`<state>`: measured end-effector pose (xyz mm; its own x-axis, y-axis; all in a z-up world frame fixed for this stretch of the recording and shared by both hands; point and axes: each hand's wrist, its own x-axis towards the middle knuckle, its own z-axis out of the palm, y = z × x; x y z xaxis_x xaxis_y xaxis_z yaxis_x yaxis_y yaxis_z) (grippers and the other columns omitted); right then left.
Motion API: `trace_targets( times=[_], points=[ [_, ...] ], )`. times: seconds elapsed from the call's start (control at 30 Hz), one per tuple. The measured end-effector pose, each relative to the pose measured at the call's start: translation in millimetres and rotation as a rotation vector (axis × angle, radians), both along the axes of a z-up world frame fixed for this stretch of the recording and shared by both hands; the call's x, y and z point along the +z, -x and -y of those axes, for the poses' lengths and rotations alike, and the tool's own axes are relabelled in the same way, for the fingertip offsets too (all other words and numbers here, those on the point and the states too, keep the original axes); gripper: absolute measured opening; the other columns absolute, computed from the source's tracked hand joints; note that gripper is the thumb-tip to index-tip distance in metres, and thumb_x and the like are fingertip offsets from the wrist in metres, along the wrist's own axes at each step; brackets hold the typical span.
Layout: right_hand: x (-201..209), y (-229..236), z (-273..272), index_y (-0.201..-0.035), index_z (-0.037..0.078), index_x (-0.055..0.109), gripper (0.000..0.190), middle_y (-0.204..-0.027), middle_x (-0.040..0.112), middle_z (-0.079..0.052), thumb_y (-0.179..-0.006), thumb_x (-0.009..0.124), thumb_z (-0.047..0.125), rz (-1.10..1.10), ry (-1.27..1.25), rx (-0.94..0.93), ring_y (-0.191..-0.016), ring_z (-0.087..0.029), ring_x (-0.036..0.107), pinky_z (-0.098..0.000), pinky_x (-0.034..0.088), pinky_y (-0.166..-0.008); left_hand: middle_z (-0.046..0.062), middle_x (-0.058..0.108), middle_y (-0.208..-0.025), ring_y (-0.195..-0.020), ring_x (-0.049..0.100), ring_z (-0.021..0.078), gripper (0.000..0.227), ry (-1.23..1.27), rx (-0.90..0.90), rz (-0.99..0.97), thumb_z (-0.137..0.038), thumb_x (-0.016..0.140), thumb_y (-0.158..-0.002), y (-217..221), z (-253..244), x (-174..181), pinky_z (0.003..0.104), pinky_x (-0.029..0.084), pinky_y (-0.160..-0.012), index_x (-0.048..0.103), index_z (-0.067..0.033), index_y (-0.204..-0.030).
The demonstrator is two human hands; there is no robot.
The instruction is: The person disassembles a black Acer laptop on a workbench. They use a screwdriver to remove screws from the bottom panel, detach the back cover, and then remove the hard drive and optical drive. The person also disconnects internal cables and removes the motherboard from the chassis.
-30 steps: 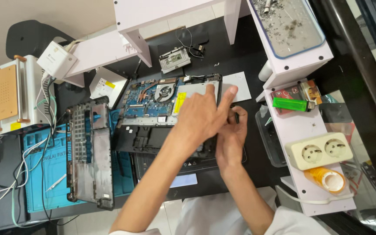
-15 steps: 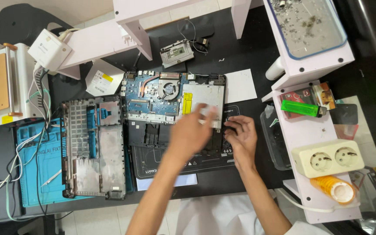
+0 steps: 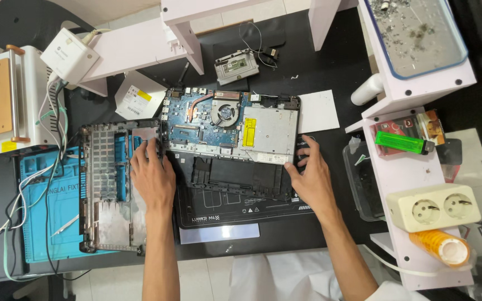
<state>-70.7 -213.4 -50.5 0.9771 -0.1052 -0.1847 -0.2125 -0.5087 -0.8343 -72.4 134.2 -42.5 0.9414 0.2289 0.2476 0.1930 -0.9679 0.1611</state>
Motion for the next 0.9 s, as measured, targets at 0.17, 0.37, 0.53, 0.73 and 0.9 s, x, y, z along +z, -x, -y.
trace_targets(
  times=[0.17, 0.37, 0.53, 0.73, 0.9],
  points=[
    [-4, -5, -1, -0.143, 0.000, 0.047, 0.064, -0.107, 0.070, -0.015, -0.088, 0.075, 0.016, 0.008, 0.083, -0.021, -0.083, -0.023, 0.071, -0.0396, 0.056, -0.077, 0.015, 0.056, -0.143, -0.131, 0.052, 0.0372, 0.051, -0.030, 0.014, 0.028, -0.012, 0.068, -0.092, 0, -3, 3, 0.053, 0.044, -0.099, 0.055, -0.0069, -0.141],
    [-10, -11, 0, -0.142, -0.002, 0.048, 0.058, -0.104, 0.070, -0.015, -0.090, 0.069, 0.011, -0.061, 0.013, -0.036, -0.083, -0.022, 0.070, -0.0379, 0.058, -0.075, 0.015, 0.056, -0.142, -0.129, 0.053, 0.0378, 0.053, -0.045, 0.028, 0.033, -0.009, 0.070, -0.091, 1, -1, 12, 0.052, 0.046, -0.097, 0.056, -0.0069, -0.142],
    [-19, -14, 5, -0.141, -0.004, 0.051, 0.052, -0.108, 0.069, -0.015, -0.092, 0.066, 0.009, -0.063, -0.063, -0.049, -0.091, -0.021, 0.069, -0.0349, 0.058, -0.078, 0.018, 0.056, -0.142, -0.128, 0.053, 0.0414, 0.051, 0.018, 0.014, 0.046, -0.005, 0.070, -0.092, 1, -3, 17, 0.051, 0.049, -0.093, 0.056, -0.0058, -0.141],
    [-30, -11, 38, -0.140, -0.006, 0.054, 0.048, -0.116, 0.067, -0.016, -0.096, 0.064, 0.009, -0.106, -0.285, -0.098, -0.101, -0.021, 0.067, -0.0316, 0.055, -0.084, 0.021, 0.054, -0.142, -0.126, 0.053, 0.0442, 0.049, 0.080, -0.006, 0.077, 0.000, 0.068, -0.093, 6, -6, 13, 0.051, 0.049, -0.098, 0.056, -0.0032, -0.140],
    [-39, -8, 56, -0.138, -0.008, 0.055, 0.046, -0.124, 0.066, -0.015, -0.097, 0.063, 0.010, -0.119, -0.625, -0.206, -0.109, -0.020, 0.064, -0.0291, 0.050, -0.096, 0.018, 0.056, -0.142, -0.127, 0.054, 0.0412, 0.046, 0.013, 0.003, 0.081, 0.000, 0.066, -0.094, 5, -2, 4, 0.047, 0.048, -0.098, 0.058, -0.0044, -0.139]
  ],
)
